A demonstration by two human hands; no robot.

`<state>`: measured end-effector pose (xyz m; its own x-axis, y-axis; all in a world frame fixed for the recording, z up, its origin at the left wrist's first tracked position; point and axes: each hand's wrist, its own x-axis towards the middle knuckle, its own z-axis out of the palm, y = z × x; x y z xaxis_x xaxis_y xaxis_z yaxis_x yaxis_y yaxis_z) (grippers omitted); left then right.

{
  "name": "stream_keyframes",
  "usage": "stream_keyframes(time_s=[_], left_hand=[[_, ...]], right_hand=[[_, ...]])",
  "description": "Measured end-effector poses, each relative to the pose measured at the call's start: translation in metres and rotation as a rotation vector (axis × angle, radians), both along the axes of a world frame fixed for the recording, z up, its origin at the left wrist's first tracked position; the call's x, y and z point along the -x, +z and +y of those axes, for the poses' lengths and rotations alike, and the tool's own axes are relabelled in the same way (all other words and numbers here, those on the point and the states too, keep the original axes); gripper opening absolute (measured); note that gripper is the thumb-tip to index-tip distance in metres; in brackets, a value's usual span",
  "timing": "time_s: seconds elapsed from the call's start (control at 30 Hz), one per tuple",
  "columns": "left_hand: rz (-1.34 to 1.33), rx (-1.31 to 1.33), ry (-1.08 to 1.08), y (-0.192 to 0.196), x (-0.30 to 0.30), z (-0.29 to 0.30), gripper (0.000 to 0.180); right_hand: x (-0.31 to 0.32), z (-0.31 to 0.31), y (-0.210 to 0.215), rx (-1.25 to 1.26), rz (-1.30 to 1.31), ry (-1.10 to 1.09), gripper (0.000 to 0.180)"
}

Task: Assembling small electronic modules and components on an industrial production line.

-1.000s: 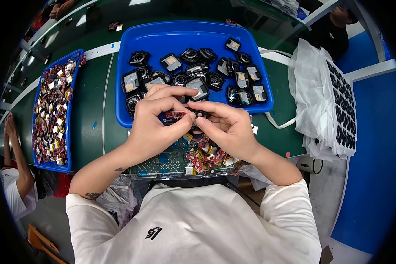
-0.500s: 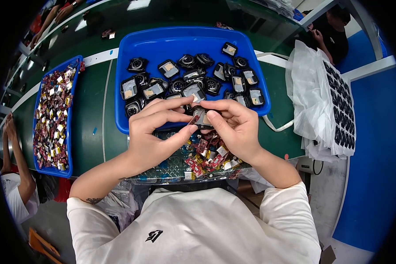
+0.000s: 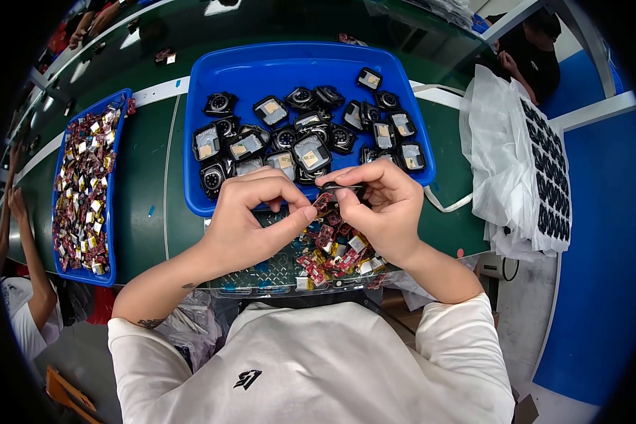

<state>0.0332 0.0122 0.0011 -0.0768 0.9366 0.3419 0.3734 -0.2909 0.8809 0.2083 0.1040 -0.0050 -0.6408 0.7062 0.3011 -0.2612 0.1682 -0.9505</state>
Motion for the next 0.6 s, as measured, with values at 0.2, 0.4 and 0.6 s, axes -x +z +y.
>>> stream_keyframes(time_s=[0.2, 0.4, 0.6], left_hand=[[-0.017, -0.008, -0.007, -0.0004, -0.0009, -0.0001, 0.009], [-0.069, 0.037, 0.011, -0.0010, -0.0015, -0.0016, 0.010], [-0.120, 0.089, 0.029, -0.0011, -0.0007, -0.0009, 0.010]], right_hand=[[0.0015, -0.0016, -0.0041, -0.095, 0.012, -0.064, 0.011], [0.0034, -0.0039, -0.0049, -0.100, 0.044, -0.027, 0.011], [0.0009, -0.0042, -0.0030, -0.044, 0.049, 0.030, 0.014]])
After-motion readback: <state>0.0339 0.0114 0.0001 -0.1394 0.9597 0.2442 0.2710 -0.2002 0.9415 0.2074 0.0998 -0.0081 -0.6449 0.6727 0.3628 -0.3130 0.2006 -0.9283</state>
